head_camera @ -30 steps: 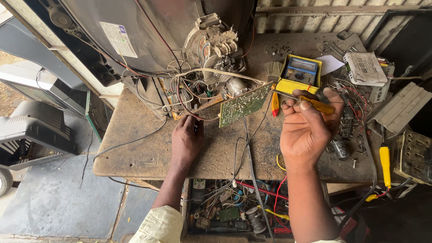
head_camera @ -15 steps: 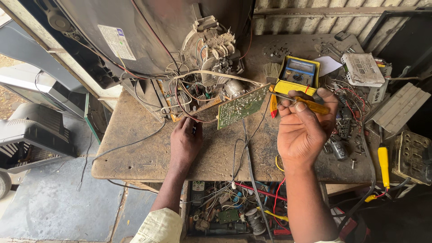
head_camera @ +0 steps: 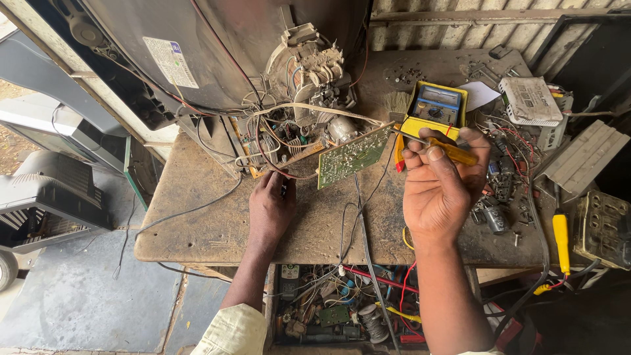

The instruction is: The person solders a small cylindrical component onto a green circuit board using a soldering iron and solder wire. They repeatedly heat the joint and feed solder, then use a screwdriver to probe the board. The person also handles a small metal component and a container of soldering flux.

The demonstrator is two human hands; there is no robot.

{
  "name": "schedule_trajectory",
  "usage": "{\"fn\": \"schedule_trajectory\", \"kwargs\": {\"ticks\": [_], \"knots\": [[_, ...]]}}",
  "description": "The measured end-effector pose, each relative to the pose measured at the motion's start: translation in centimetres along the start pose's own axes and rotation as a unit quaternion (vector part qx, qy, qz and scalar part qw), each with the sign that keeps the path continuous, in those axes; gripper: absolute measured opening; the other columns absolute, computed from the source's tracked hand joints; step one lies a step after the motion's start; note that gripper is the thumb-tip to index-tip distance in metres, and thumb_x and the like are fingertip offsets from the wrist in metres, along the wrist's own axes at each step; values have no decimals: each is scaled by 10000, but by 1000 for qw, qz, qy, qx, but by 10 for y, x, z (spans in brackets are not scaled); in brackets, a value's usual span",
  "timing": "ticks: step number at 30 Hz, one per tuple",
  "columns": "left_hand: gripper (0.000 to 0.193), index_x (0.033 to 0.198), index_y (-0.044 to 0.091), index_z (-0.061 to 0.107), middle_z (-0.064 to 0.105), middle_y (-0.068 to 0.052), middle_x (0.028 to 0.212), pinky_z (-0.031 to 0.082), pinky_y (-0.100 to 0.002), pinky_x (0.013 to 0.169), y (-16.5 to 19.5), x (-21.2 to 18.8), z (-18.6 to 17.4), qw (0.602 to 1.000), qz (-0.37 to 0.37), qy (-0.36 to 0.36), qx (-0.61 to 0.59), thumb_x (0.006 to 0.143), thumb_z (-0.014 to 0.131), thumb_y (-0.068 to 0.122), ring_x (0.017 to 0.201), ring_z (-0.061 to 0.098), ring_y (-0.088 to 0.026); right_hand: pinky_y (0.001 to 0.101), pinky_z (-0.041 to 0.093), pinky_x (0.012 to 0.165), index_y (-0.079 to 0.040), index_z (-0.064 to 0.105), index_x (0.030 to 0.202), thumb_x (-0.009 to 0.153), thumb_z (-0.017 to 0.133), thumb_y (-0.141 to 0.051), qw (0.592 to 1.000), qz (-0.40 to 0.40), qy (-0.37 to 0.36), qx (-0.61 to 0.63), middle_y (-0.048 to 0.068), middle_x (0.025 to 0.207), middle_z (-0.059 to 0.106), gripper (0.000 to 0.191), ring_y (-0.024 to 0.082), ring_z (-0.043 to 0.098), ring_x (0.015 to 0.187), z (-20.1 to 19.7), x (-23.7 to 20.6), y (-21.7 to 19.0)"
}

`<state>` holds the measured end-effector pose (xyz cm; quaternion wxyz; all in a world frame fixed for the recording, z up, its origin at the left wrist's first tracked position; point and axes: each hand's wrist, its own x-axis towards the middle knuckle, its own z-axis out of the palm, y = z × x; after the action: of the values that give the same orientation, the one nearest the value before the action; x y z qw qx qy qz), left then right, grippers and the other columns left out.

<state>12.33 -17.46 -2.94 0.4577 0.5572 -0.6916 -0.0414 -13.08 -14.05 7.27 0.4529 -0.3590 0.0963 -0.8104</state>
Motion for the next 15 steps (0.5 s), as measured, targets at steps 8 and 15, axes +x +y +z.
{"fn": "schedule_trajectory", "kwargs": {"ticks": [8, 15], "knots": [[132, 1037, 36, 656, 684, -143, 1007, 578, -417, 699, 1, -2, -1, 1000, -4, 2, -5, 908, 683, 50, 851, 716, -328, 406, 514, 920, -113, 506, 1322, 1008, 660, 84, 1000, -21, -3, -8, 155, 1148, 700, 402, 264, 657, 998, 0, -3, -1], [127, 1033, 42, 657, 678, -138, 976, 569, -427, 706, -1, -2, 1, 1000, -1, 0, 10, 913, 696, 59, 848, 709, -332, 398, 504, 907, -103, 498, 1292, 1028, 636, 119, 999, -42, -24, -1, 161, 1163, 707, 372, 268, 657, 1011, -1, -5, -1]]}}
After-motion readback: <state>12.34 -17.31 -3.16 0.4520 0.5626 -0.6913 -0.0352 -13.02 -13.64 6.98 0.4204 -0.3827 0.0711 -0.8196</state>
